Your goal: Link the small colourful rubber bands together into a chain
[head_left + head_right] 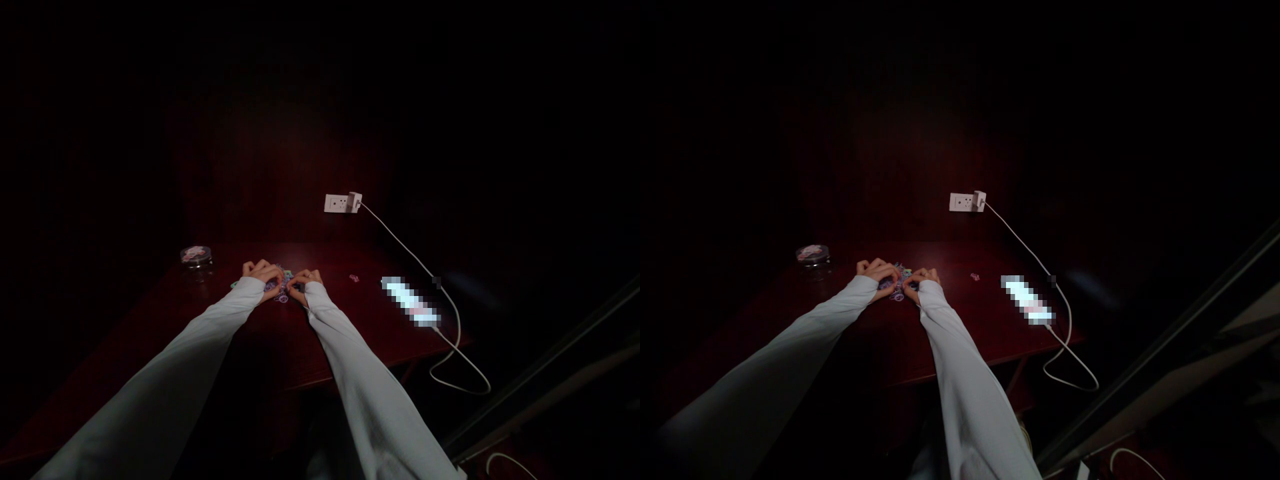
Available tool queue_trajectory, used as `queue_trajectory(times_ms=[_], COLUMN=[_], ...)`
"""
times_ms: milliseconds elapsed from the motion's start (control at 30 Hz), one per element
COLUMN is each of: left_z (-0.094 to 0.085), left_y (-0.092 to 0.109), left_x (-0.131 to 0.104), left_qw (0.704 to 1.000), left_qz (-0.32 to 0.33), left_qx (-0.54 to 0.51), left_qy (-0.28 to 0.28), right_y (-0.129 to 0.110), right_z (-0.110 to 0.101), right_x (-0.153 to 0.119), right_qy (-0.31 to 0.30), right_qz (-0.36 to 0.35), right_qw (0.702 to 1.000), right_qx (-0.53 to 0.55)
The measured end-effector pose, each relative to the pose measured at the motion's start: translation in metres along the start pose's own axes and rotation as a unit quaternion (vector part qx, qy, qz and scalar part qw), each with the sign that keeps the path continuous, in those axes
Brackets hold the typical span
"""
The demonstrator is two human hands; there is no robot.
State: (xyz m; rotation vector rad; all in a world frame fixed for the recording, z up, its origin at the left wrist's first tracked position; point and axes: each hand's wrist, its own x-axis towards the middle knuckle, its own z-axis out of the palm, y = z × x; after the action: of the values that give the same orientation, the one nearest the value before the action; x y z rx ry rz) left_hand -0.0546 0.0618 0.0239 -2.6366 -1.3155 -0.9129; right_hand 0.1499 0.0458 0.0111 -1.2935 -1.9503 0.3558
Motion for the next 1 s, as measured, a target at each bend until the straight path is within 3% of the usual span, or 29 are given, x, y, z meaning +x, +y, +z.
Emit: queue_trajectory(times_ms=[733, 1000], left_z=[-0.011, -0.009], left_y=[0.019, 0.013], left_x=[0.001, 0.000], left_qw=[0.999, 0.997], left_qz=[-0.021, -0.034], left_qx=[0.032, 0.045], left_qy=[-0.004, 0.049], right_y=[-0.006, -0.010], right_z=[-0.003, -0.004], right_x=[-0.004, -0.003], right_qy=[0.012, 0.009], right_qz=[-0.013, -0.005], right_qw=[1.000, 1.000], right_qx=[-0.002, -0.016])
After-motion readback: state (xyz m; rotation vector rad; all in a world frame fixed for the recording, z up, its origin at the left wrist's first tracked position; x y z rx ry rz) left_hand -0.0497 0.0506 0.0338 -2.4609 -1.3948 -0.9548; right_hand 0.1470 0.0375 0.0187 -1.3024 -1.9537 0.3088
